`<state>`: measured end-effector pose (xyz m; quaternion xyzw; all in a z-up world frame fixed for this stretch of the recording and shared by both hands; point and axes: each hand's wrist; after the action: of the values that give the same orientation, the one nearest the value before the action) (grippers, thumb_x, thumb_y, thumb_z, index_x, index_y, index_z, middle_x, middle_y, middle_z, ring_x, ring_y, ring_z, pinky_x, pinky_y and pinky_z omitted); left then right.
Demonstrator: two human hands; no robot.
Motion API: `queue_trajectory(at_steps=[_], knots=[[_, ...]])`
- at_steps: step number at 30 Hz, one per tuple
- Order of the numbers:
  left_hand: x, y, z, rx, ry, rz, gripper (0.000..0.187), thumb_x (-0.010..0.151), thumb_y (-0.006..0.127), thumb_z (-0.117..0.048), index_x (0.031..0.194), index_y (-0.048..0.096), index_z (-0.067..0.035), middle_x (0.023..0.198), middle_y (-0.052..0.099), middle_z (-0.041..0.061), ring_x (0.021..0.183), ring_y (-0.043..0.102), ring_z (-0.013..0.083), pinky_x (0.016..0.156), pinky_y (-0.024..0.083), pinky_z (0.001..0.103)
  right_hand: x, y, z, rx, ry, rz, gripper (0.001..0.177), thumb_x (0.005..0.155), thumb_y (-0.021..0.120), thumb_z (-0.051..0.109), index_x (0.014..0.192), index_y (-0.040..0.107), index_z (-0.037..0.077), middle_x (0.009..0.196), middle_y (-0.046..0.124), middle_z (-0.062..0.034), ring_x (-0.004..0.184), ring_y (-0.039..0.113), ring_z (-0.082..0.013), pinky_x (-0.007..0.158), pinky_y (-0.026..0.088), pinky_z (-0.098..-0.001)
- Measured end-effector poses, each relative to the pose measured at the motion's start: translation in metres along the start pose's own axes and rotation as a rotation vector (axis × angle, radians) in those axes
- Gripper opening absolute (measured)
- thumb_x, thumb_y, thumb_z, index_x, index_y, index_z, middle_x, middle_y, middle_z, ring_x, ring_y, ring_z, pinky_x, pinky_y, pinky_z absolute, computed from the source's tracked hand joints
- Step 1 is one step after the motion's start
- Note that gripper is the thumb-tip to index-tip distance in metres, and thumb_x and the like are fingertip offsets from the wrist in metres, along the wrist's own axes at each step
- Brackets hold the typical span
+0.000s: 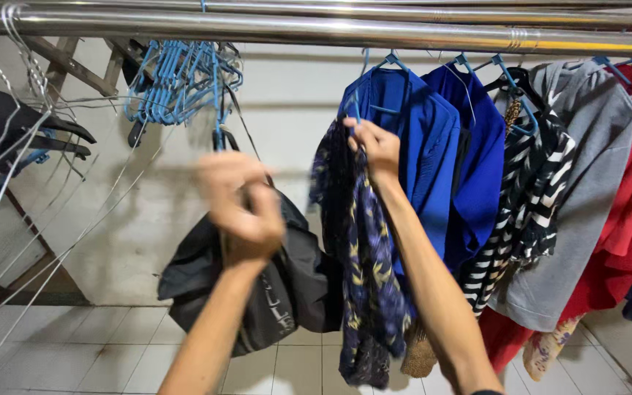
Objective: The person takes clothing items from a basket, places them onto blue plastic hangers, and hangs the hangers on a metal drying rack.
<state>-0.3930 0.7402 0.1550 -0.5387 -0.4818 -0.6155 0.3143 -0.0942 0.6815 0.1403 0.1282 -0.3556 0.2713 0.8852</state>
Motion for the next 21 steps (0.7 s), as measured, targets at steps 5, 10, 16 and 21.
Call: queue_trajectory(at_steps=[5, 10, 16, 21], knots=[[-0.009, 0.043, -0.014, -0.069, -0.122, 0.368, 0.016, 0.087, 0.065, -0.003, 0.101, 0.069, -0.009, 0.098, 0.07, 0.008, 0.099, 0.068, 0.0279, 0.094, 0.047, 0.039, 0.054, 0.016, -0.004, -0.072, -0.115, 0.025, 0.029, 0.102, 0.058, 0.018, 0.115, 0.076, -0.001, 0.074, 0.065, 0.0034, 0.063, 0.048, -0.0035, 0.056, 0.036, -0.0223], [-0.04, 0.052, 0.028, 0.129, -0.247, 0.523, 0.015, 0.087, 0.068, -0.009, 0.101, 0.073, -0.012, 0.101, 0.071, 0.009, 0.101, 0.065, 0.0326, 0.096, 0.045, 0.043, 0.087, 0.017, -0.02, -0.156, -0.182, 0.141, 0.027, 0.104, 0.056, 0.017, 0.115, 0.074, 0.0, 0.072, 0.066, 0.0023, 0.064, 0.052, -0.0035, 0.059, 0.041, -0.0231], [-0.063, 0.029, 0.067, 0.319, -0.167, 0.569, 0.017, 0.085, 0.069, -0.01, 0.101, 0.073, -0.012, 0.1, 0.066, 0.013, 0.105, 0.06, 0.0341, 0.099, 0.042, 0.046, 0.076, 0.002, -0.038, -0.34, 0.157, 0.521, 0.026, 0.101, 0.057, 0.016, 0.102, 0.077, -0.001, 0.067, 0.062, 0.0019, 0.057, 0.049, -0.0061, 0.052, 0.037, -0.0267], [-0.063, 0.026, 0.072, 0.301, -0.175, 0.557, 0.013, 0.088, 0.069, -0.012, 0.101, 0.071, -0.013, 0.098, 0.066, 0.008, 0.105, 0.061, 0.0313, 0.098, 0.041, 0.044, 0.064, 0.003, -0.047, -0.359, 0.052, 0.119, 0.027, 0.1, 0.052, 0.015, 0.106, 0.075, 0.002, 0.066, 0.065, 0.0018, 0.055, 0.051, -0.0065, 0.051, 0.039, -0.0283]])
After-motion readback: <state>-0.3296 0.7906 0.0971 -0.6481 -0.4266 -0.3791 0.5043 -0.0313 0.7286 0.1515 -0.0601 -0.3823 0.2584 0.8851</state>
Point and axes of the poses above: each hand's wrist, its own x-axis towards the middle knuckle, its own y-axis out of the palm, z = x × y
